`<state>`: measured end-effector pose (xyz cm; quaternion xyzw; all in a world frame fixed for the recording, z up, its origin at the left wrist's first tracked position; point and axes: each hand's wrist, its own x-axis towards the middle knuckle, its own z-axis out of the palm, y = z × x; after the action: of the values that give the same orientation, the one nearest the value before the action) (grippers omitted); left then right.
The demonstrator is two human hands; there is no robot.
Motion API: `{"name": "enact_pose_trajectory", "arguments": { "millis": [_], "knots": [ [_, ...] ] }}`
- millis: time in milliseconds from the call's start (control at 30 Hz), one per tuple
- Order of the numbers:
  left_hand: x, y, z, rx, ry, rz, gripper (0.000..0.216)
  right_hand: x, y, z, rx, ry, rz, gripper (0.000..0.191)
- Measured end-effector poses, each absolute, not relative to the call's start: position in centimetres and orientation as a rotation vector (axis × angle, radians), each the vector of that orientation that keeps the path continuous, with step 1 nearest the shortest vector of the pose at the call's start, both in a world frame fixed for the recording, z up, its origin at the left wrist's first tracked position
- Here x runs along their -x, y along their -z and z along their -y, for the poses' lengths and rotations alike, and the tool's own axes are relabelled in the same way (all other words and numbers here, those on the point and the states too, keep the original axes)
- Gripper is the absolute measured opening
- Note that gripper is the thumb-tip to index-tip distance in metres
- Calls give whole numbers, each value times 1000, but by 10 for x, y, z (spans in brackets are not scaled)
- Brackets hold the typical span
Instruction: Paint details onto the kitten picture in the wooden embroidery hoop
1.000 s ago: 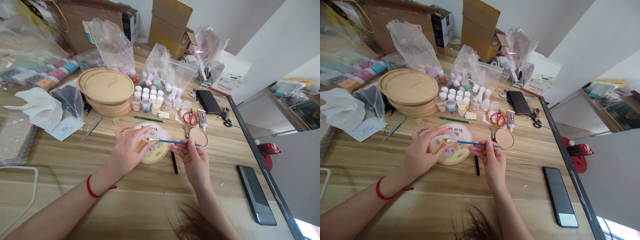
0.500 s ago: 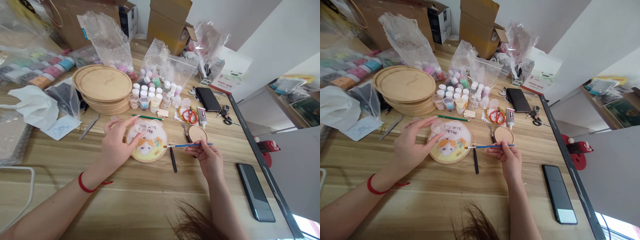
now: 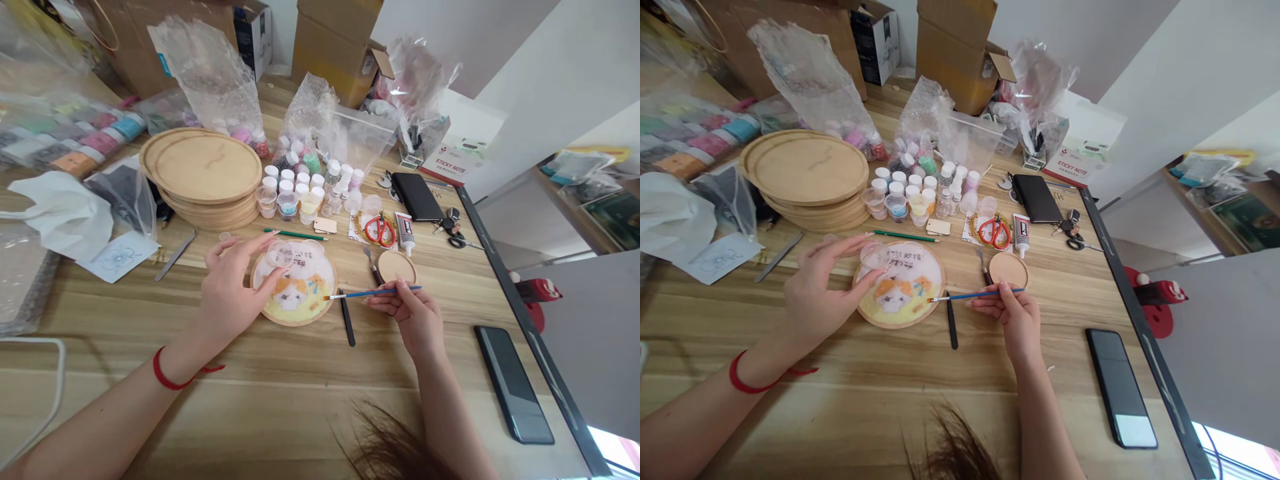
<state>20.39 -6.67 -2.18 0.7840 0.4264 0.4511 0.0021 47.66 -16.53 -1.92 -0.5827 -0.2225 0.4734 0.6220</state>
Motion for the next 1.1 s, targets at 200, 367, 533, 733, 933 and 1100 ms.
{"name": "enact_pose_trajectory", "arguments": {
  "millis": [200,367,533,733,933,1100],
  "knots": [
    [-203,21,67,-2444,-1367,-1354,47,-477,22,167,1338,-1074,544,35],
    [-203,22,67,-2426,-1359,-1343,49,-477,23,167,1339,-1074,534,35],
    [-203,22,67,-2446,-1380,-1341,48,-476,21,165,1360,-1060,526,36],
    [-203,20,67,-2464,-1391,-1332,48,-475,20,165,1383,-1049,526,40],
    [-203,20,67,-2458,-1354,-1362,45,-477,20,166,1371,-1037,533,37],
    [-203,21,67,-2456,-1355,-1344,45,-478,20,167,1367,-1032,536,35]
  ]
}}
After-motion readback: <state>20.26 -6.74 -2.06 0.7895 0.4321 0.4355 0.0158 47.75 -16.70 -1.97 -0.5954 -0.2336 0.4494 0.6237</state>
